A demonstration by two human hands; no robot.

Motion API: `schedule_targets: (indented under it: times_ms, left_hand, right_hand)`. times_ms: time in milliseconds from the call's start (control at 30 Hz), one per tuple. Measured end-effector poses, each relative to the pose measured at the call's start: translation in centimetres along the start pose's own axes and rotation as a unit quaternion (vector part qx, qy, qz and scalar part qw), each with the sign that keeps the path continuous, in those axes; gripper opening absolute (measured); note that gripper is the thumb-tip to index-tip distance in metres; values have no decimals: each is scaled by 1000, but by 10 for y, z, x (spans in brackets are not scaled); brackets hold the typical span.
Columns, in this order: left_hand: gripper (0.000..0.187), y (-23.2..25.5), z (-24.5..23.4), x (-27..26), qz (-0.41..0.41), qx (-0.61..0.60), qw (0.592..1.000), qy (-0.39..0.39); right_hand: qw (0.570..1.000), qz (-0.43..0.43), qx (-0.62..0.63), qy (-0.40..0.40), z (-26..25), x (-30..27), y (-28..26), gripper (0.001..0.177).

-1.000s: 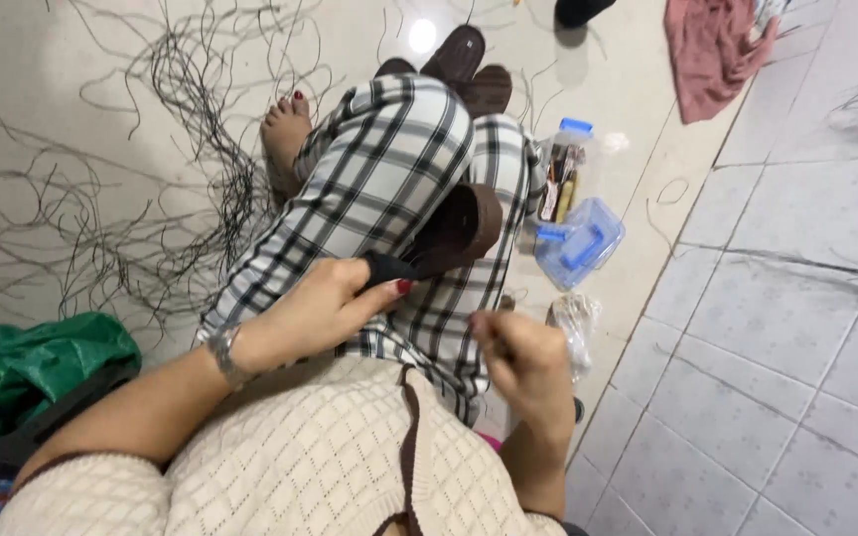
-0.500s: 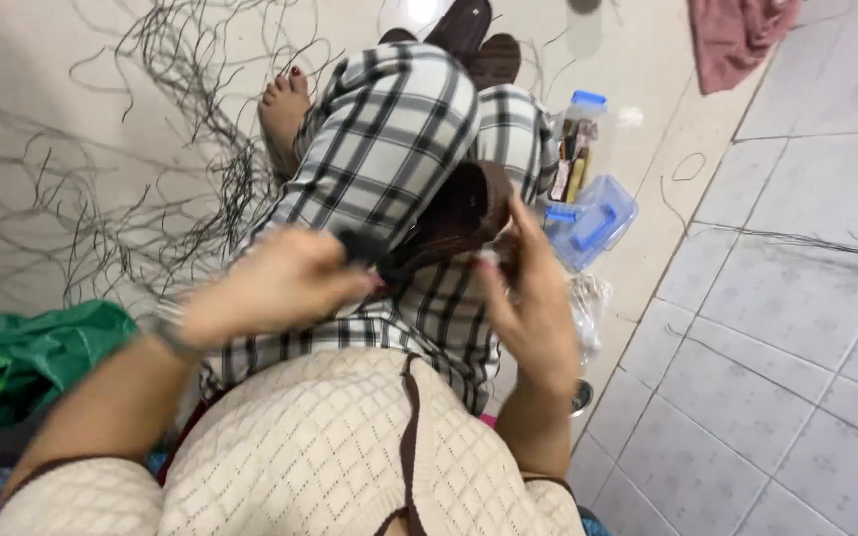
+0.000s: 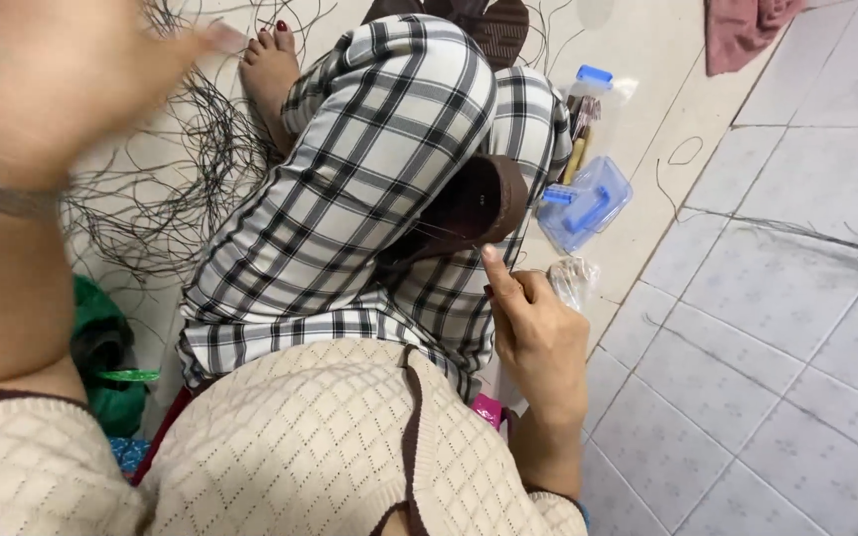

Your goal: Hand-sewing a brown sandal using black thread and a needle while sitting on the floor.

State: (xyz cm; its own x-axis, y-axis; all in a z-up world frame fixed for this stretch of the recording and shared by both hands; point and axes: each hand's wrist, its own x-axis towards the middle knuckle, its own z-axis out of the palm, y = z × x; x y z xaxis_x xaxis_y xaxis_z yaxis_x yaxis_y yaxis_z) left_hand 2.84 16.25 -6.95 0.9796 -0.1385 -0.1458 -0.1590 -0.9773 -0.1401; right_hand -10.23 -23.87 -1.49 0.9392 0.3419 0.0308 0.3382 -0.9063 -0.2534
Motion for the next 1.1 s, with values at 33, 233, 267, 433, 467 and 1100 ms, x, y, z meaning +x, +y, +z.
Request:
schedule_targets:
  times_ms: [33, 233, 267, 433, 467, 1100]
  left_hand:
    - [64, 27, -26, 9, -2, -4, 1000, -3]
    - [43, 138, -74, 48, 372, -323, 868, 62]
    - [41, 150, -68, 53, 405, -320, 854, 63]
    - [42, 187, -54, 75, 482, -297, 817, 114]
    - [44, 192, -56, 76, 480, -283, 823, 109]
    - [48, 178, -75, 101, 334, -352, 851, -199]
  right_hand:
    - [1000, -2, -2, -5, -1, 1, -1, 56]
    - [1000, 12, -8, -17, -3, 0, -8, 61]
    - [1000, 18, -14, -16, -3, 0, -10, 60]
    - [998, 45, -41, -30, -3, -2, -19, 60]
    - [996, 68, -28, -42, -3, -3, -20, 62]
    - [993, 36, 109, -12, 10, 8, -4, 55]
